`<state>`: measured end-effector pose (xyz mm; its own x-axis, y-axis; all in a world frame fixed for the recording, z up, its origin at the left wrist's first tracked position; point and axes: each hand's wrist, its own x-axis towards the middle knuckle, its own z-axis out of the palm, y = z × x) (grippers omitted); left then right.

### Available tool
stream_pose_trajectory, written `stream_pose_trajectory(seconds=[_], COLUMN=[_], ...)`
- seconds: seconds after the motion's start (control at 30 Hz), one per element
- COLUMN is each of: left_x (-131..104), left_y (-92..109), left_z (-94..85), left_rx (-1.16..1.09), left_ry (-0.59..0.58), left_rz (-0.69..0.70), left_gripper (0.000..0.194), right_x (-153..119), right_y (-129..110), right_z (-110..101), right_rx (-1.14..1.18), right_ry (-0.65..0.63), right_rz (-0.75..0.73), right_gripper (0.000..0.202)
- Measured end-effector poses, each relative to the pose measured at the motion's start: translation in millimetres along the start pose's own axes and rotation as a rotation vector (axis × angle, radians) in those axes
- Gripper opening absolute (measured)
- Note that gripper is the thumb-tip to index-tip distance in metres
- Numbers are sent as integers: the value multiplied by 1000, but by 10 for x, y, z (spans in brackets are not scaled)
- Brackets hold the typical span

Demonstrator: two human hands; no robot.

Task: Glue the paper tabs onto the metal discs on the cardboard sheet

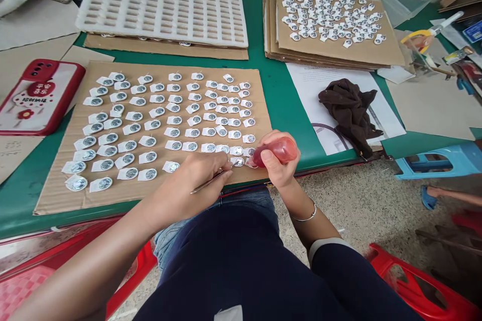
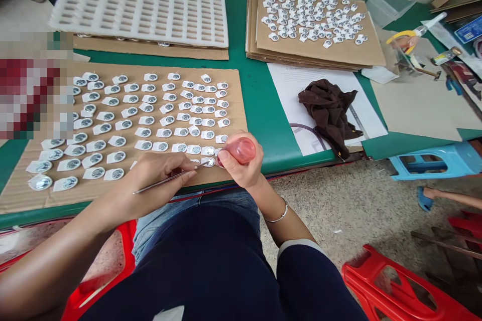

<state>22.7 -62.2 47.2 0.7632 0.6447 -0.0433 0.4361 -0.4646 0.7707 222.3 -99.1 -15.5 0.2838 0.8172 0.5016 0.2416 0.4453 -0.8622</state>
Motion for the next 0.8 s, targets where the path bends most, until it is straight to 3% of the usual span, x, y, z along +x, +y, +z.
stream_pose_trajectory(seconds=[0.8], left_x=[13], left_y=[4], left_z=[-18], left_rx=[-85], left_ry=[7], left_rz=[-37], left_gripper=[11], right_x=[2], right_y=[-30], right_z=[20], right_rx=[0], right_ry=[-84], right_rz=[-28], right_gripper=[24])
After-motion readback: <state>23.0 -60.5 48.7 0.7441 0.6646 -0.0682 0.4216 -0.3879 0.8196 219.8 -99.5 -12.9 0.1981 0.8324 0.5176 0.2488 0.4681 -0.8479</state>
